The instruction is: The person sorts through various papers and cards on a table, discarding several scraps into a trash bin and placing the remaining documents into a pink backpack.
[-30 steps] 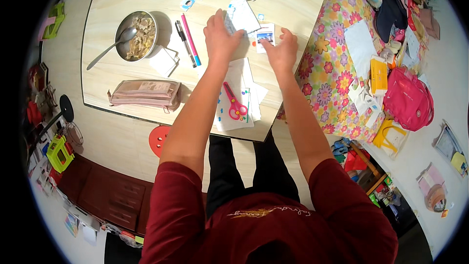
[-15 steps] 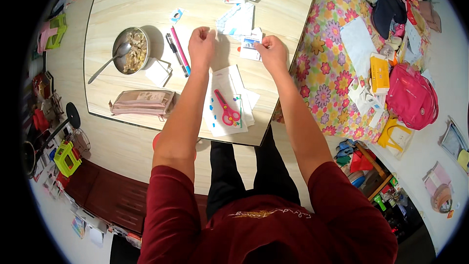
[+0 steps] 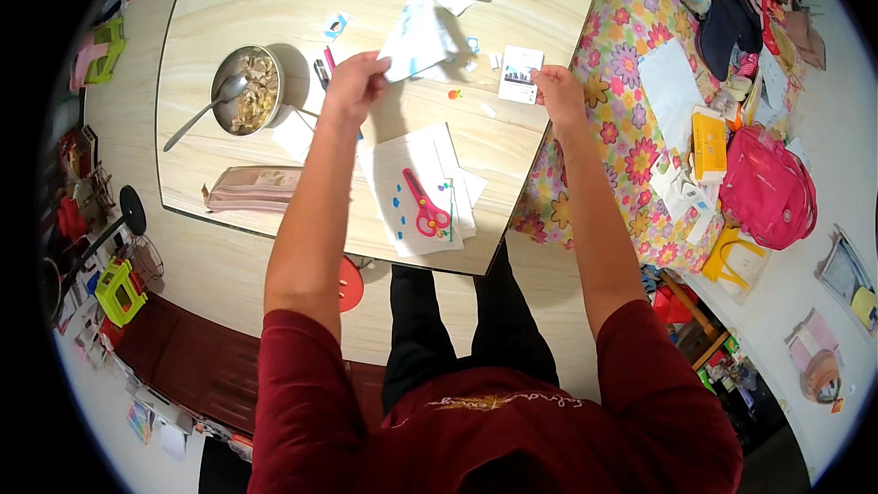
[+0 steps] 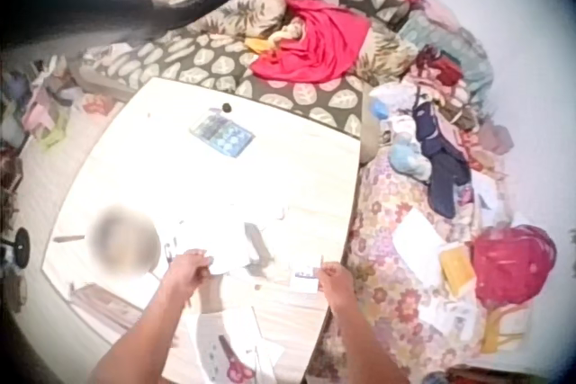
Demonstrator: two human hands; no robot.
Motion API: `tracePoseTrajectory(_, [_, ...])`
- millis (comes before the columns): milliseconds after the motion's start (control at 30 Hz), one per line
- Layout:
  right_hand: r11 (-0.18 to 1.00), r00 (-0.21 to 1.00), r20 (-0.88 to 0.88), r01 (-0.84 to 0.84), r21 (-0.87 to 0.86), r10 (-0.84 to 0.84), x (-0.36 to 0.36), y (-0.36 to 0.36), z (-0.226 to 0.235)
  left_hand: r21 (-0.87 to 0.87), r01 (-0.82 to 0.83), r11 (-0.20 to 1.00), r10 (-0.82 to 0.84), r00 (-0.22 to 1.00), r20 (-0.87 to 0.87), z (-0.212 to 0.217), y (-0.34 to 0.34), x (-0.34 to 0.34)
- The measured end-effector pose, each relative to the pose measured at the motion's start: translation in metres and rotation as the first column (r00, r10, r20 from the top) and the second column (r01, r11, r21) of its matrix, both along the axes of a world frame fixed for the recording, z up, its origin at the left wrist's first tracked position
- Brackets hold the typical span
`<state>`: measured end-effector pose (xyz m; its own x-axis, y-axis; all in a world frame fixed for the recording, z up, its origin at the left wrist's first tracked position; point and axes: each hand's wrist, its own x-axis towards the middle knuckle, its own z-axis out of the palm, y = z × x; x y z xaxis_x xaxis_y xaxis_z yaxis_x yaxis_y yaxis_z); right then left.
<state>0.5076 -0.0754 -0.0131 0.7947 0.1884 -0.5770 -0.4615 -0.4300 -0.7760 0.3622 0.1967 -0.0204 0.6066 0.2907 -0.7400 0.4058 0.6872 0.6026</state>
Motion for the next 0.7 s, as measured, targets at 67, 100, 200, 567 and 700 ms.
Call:
tracePoseTrajectory(67, [0.966, 0.954, 0.254, -0.100, -0.236, 0.161, 0.002, -0.001, -0.016, 0.036, 0.051, 0.998, -0.051, 0.999, -0.003, 0.002, 0.019, -0.026])
tracePoseTrajectory(100, [0.928, 0.886, 0.402, -0.075, -0.365, 0.230, -0.005, 0.008, -0.007, 0.102, -0.016, 0.995, 0.021, 0.998, -0.056, 0.008, 0.022, -0.034])
tracePoseTrajectory(200, [0.863, 0.728, 0.509, -0.229, -0.451, 0.459, -0.027, 0.025, 0.018, 0.062, -0.082, 0.995, 0.084, 0.996, -0.031, 0.011, 0.032, -0.053])
tracePoseTrajectory(567, [0.900, 0.807, 0.398, -0.400, -0.174, 0.436, -0.056, 0.064, -0.001, -0.144, -0.146, 0.979, 0.152, 0.988, 0.026, 0.020, 0.016, -0.075])
tracePoseTrajectory(700, [0.960, 0.917, 0.354, -0.247, 0.136, 0.185, -0.027, 0.105, 0.022, 0.402, 0.103, 0.910, -0.038, 0.985, -0.166, 0.023, 0.003, -0.079])
